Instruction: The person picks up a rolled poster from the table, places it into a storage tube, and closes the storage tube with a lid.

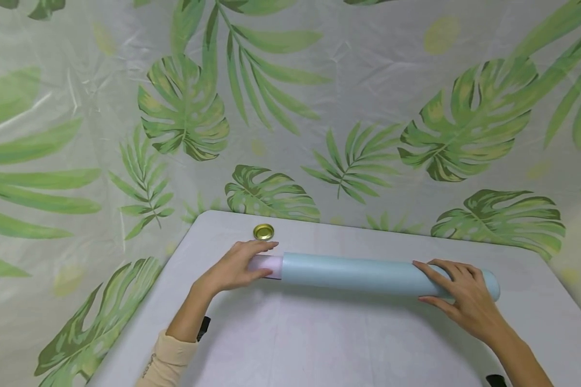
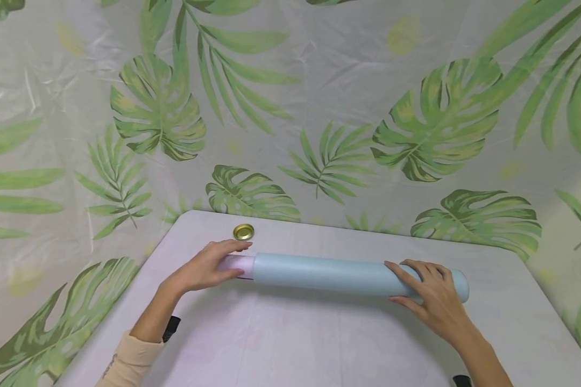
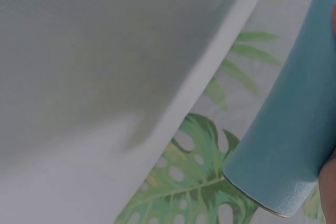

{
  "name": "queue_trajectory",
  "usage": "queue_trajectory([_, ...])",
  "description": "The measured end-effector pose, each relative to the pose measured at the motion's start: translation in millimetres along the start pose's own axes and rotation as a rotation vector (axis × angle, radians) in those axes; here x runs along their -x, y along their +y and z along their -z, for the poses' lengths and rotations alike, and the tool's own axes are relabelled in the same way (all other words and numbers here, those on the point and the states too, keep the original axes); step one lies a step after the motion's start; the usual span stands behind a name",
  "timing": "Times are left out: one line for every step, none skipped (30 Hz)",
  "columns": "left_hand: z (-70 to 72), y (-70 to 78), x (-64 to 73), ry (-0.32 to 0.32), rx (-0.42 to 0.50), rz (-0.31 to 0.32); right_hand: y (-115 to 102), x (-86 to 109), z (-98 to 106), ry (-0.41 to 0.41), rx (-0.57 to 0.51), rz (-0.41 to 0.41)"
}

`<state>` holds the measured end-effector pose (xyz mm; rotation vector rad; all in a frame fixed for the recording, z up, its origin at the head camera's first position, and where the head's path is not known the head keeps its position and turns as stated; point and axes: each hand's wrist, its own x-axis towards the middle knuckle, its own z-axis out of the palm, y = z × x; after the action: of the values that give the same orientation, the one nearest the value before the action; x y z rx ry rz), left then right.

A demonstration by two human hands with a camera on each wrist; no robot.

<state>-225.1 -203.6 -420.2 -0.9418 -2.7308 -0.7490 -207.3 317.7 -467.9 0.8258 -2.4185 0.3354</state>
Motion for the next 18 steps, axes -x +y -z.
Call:
queue_trajectory([1.5, -1.3, 1.0, 0.021, -0.004, 0.038, 0.6, 1.0, 0.3, 0.002, 0.001, -0.001])
queue_trajectory([2.9, -3.5, 2.5, 0.044, -0.005, 0.084, 1.1, 2.1, 0.6, 0.003, 0.002, -0.001])
queue_trajectory([4.6, -6.2, 4.7, 0.070, -0.004, 0.139, 1.8, 3.3, 1.0, 0.005, 0.001, -0.003])
queue_trajectory([6.4, -9.3, 7.2, 0.097, 0.002, 0.199, 2.4, 4.4, 1.6, 0.007, 0.000, -0.005])
queue_trajectory([7.7, -13.7, 10.3, 0.120, 0.017, 0.257, 2.9, 5.3, 2.6, 0.009, -0.002, -0.008])
queue_trajectory([9.1, -17.2, 13.5, 0.139, 0.037, 0.310, 3.4, 6.3, 3.7, 0.012, -0.004, -0.012])
queue_trajectory([10.1, -20.6, 16.8, 0.147, 0.072, 0.364, 4.0, 7.2, 5.1, 0.016, -0.006, -0.017])
queue_trajectory([10.9, -23.4, 20.0, 0.147, 0.121, 0.406, 4.6, 8.3, 6.6, 0.020, -0.010, -0.022])
queue_trajectory([10.9, -26.1, 22.6, 0.139, 0.183, 0.440, 5.2, 9.2, 8.2, 0.024, -0.012, -0.028])
queue_trajectory([10.5, -29.5, 25.2, 0.122, 0.257, 0.459, 5.7, 9.4, 9.2, 0.029, -0.014, -0.032])
queue_trajectory([9.9, -32.0, 27.4, 0.101, 0.334, 0.475, 6.0, 9.6, 10.1, 0.032, -0.013, -0.034])
queue_trajectory([9.1, -33.8, 28.9, 0.082, 0.409, 0.486, 6.3, 9.7, 10.8, 0.034, -0.012, -0.036])
queue_trajectory([7.9, -35.4, 30.2, 0.063, 0.481, 0.493, 6.4, 9.7, 11.4, 0.035, -0.013, -0.037])
queue_trajectory([6.7, -36.6, 30.9, 0.048, 0.548, 0.498, 6.5, 9.5, 11.7, 0.035, -0.013, -0.037])
queue_trajectory([5.5, -37.8, 31.2, 0.034, 0.605, 0.490, 6.4, 9.2, 11.8, 0.035, -0.011, -0.035])
queue_trajectory([4.1, -38.7, 31.2, 0.028, 0.656, 0.483, 6.2, 8.9, 11.8, 0.035, -0.012, -0.033])
queue_trajectory([2.7, -38.9, 31.1, 0.024, 0.693, 0.482, 5.9, 8.5, 11.6, 0.033, -0.013, -0.032])
queue_trajectory([1.3, -39.5, 30.9, 0.020, 0.726, 0.476, 5.6, 8.1, 11.4, 0.033, -0.016, -0.031])
